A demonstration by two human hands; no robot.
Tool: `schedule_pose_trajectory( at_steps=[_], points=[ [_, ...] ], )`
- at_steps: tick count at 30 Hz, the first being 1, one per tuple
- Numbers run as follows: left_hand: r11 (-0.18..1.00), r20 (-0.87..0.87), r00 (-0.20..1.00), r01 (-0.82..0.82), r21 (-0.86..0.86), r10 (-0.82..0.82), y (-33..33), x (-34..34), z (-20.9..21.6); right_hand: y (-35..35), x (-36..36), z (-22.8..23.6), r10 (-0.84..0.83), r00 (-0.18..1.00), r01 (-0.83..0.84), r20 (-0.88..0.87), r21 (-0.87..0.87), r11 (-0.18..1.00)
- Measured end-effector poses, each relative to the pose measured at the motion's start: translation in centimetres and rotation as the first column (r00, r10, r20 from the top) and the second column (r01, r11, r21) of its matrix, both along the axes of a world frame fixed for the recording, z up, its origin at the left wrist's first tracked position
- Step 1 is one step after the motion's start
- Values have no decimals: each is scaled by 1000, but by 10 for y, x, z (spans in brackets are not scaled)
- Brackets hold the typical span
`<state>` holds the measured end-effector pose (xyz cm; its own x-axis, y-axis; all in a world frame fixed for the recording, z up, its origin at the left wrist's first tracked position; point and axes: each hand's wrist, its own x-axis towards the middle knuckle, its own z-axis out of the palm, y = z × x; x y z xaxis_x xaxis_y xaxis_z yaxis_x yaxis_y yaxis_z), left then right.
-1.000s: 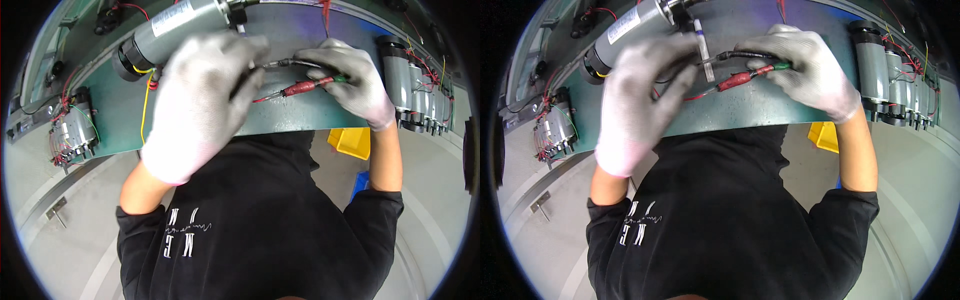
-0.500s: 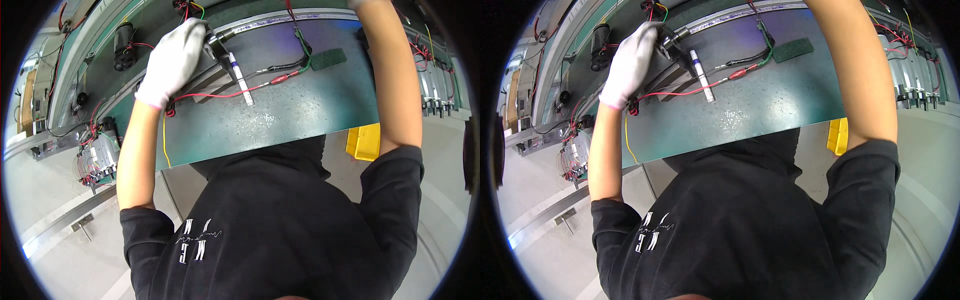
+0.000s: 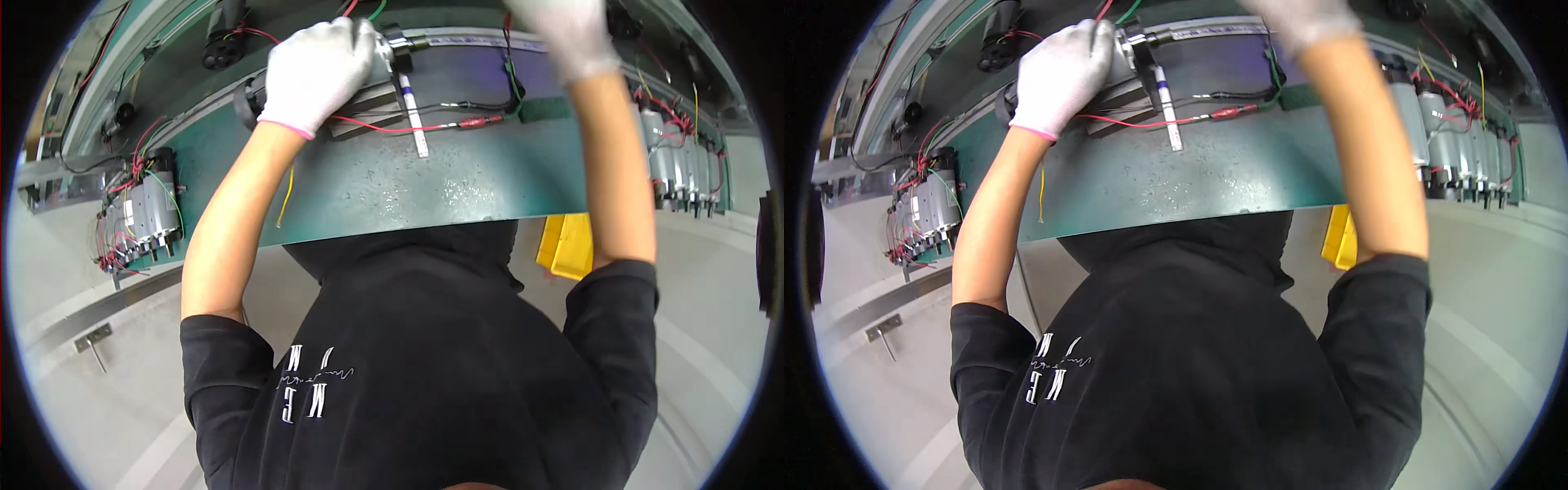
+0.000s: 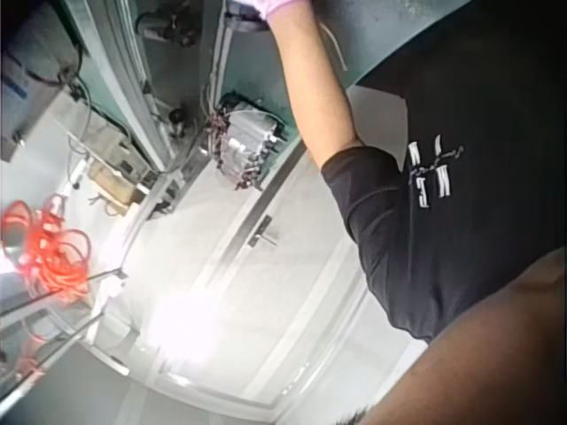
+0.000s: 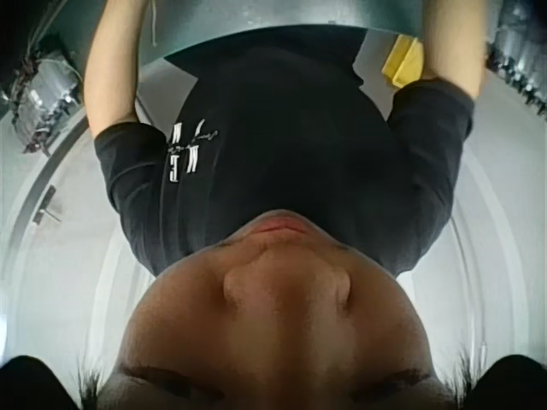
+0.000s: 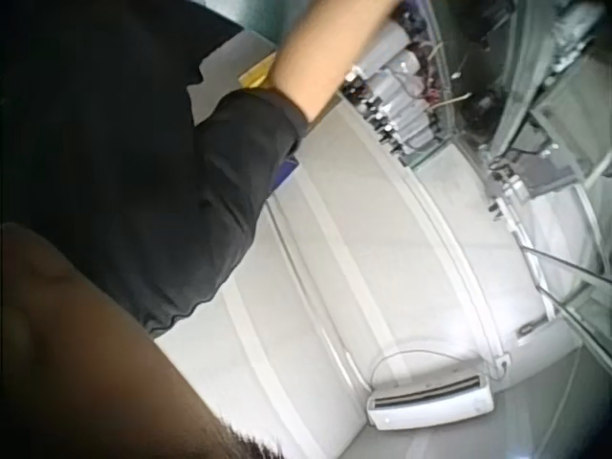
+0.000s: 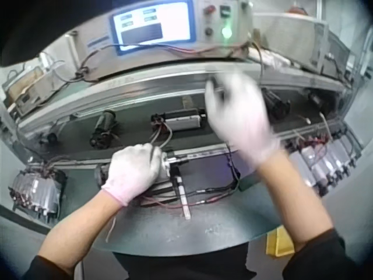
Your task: Connecting alligator clips to electric motors on a production line to verify performance on a digital monitor and marking tested units.
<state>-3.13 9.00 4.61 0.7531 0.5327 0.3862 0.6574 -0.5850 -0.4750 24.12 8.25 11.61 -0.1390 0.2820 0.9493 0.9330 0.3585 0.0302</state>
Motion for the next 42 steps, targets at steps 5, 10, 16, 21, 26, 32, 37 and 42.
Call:
schedule_pose_trajectory(
  at_steps=[5,10,16,21,26,32,37,42],
  points=[
    [983,329,931,-115,-146,158,6,3,-17,-25,-49,-101,-18,702,-655,-712,-655,378],
    [958,419,863,-230,-171,282,-14,17,-5,-17,-55,-124,-209,520,-812,-828,-555,180],
    [971,436,872,-159,-176,222,-14,9,-6,-31,-73,-128,-286,372,-833,-883,-454,317],
    [952,422,867,-167,-257,266,-5,11,-6,-17,-76,-128,-248,240,-857,-939,-325,400],
    [940,444,843,-189,-285,305,-6,13,-7,-23,-74,-138,-241,249,-857,-938,-329,396],
    [920,421,839,-213,-329,344,-7,13,11,-16,-79,-119,-190,307,-827,-933,-360,432],
    [927,478,818,-166,-336,320,-4,12,14,-24,-62,-110,-138,471,-796,-871,-487,359],
    [881,406,824,-213,-423,395,-10,5,17,10,-26,12,277,929,-350,-248,-333,876]
  ],
)
